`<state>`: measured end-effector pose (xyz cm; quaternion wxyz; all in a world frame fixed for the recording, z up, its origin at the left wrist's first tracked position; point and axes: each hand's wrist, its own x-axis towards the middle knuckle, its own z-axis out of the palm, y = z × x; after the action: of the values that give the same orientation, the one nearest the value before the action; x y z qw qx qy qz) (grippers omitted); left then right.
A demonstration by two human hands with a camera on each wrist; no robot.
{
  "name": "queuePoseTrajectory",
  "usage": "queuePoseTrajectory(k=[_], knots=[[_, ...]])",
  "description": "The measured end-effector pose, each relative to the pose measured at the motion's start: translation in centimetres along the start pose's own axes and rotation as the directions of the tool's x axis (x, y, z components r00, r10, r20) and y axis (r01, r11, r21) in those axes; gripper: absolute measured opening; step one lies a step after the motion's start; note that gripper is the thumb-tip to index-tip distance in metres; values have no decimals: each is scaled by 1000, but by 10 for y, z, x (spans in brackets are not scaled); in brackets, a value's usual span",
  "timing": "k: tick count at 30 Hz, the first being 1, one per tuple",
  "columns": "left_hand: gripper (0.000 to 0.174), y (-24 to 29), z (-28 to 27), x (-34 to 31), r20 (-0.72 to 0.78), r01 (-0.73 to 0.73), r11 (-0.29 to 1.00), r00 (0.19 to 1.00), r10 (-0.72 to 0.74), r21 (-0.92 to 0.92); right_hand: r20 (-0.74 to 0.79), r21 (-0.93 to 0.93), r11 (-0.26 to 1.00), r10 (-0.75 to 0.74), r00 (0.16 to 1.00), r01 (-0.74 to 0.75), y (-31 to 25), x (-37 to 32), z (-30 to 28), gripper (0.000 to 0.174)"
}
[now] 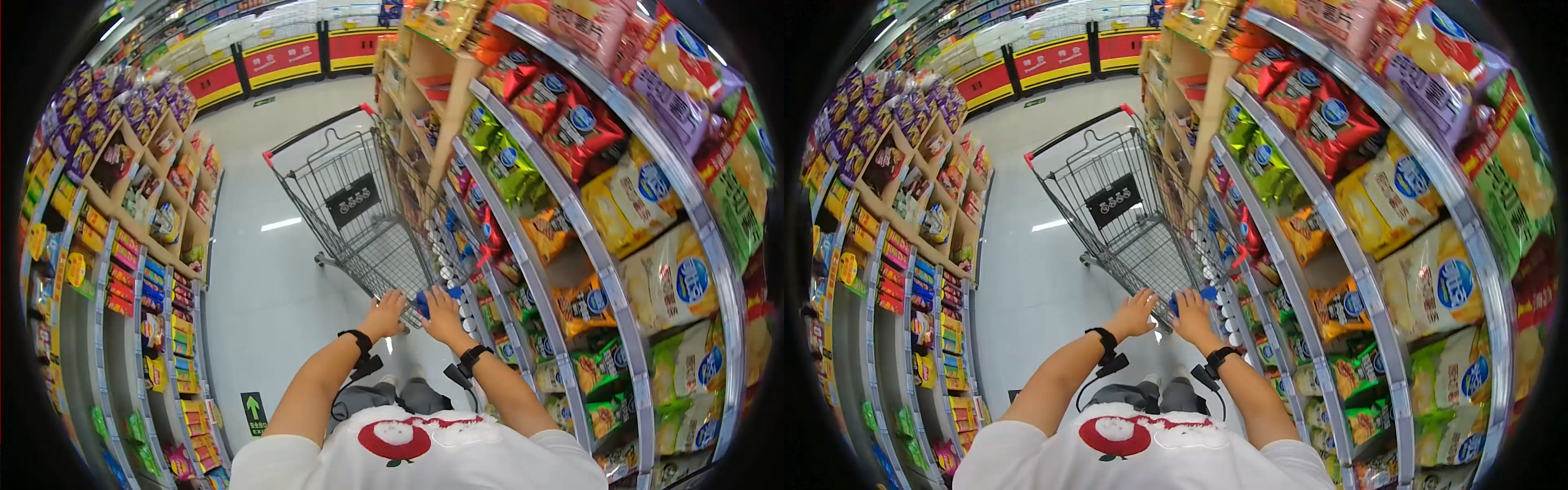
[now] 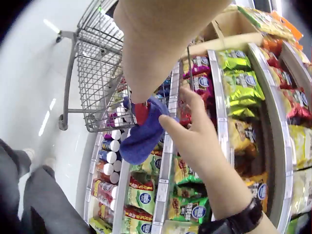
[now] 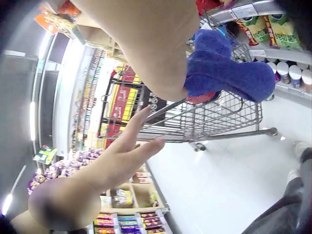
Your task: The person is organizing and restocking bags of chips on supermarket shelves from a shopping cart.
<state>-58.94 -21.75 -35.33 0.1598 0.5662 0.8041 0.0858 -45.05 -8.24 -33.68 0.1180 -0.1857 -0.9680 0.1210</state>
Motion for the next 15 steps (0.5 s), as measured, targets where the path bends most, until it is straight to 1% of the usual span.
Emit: queuePoseTrajectory(k=[1, 3, 4, 5, 6, 8, 10, 12, 13, 15], knots=[[86, -4, -2, -4, -14, 31, 999, 999, -31, 16, 71, -7, 999, 45, 996, -44, 11, 7, 8, 69], [84, -2, -9, -3, 33, 46, 999, 998, -46, 4, 224, -113, 993, 7, 975, 19, 30, 17, 19, 71], [83, -1, -11, -1, 53, 74, 997, 996, -73, -5, 304, -157, 985, -26, 952, 77, 39, 22, 27, 73], [83, -3, -6, 1, 31, 71, 997, 997, -71, -6, 463, -66, 988, -93, 882, 139, 54, 28, 38, 73], [83, -5, -2, 5, 1, 79, 997, 997, -79, -5, 604, 26, 979, -175, 777, 200, 64, 37, 48, 74], [83, -10, 1, 22, 24, 146, 989, 989, -147, 38, 721, 33, 974, -179, 670, 224, 67, 55, 60, 68], [81, -25, 15, 39, -9, 162, 987, 987, -162, 21, 735, 89, 926, -310, 604, 366, 66, 69, 63, 49], [79, -29, 26, 50, -2, 189, 981, 982, -189, 52, 682, 125, 907, -373, 629, 402, 71, 73, 75, 43], [78, -34, 29, 56, 10, 186, 980, 982, -187, 70, 654, 112, 907, -376, 657, 407, 69, 74, 73, 42], [76, -30, 23, 57, -34, 246, 966, 969, -244, 75, 588, 111, 913, -379, 714, 394, 58, 70, 62, 40]])
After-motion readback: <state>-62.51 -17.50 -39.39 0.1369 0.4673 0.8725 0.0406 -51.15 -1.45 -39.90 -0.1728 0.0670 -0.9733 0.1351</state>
